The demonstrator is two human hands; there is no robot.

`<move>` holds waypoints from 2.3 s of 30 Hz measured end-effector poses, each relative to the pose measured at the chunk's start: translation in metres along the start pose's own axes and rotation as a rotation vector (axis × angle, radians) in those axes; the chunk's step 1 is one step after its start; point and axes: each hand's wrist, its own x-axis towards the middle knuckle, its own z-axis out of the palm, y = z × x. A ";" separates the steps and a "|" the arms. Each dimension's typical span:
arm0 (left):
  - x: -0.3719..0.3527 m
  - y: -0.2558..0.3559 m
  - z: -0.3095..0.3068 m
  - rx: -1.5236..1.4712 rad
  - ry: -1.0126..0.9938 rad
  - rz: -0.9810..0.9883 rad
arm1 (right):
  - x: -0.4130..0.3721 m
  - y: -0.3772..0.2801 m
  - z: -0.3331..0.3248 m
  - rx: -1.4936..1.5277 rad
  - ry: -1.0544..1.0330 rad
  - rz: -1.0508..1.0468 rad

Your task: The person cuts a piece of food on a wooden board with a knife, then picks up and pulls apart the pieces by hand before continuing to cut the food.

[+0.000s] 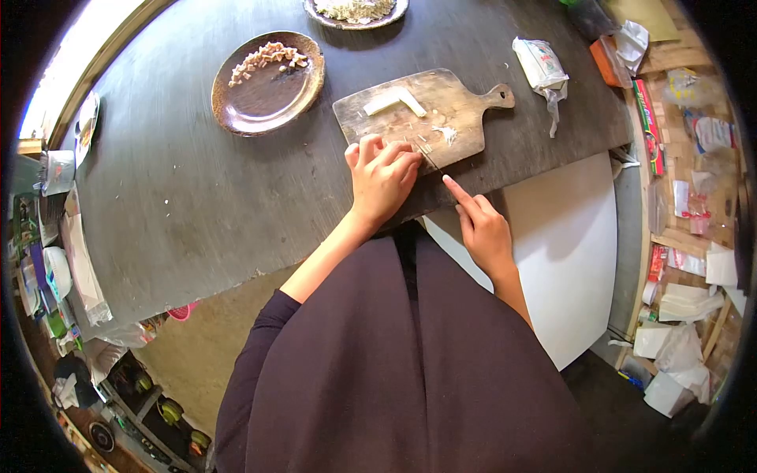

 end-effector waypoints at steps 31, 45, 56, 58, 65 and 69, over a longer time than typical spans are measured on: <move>0.001 -0.001 0.003 0.024 0.027 0.014 | 0.004 0.002 -0.005 -0.014 -0.051 -0.003; 0.006 0.007 -0.005 0.030 0.013 0.008 | 0.008 0.023 0.010 0.133 0.020 -0.071; 0.007 0.007 -0.004 0.059 0.025 0.027 | 0.006 0.032 0.008 0.044 -0.080 -0.182; 0.006 0.006 -0.003 0.055 0.011 0.025 | 0.007 0.034 0.012 0.042 -0.088 -0.190; 0.006 0.008 -0.005 0.030 -0.015 0.003 | 0.007 0.032 0.027 -0.113 0.036 -0.234; 0.004 0.015 -0.005 0.088 -0.038 -0.038 | 0.009 0.030 0.026 -0.141 0.037 -0.221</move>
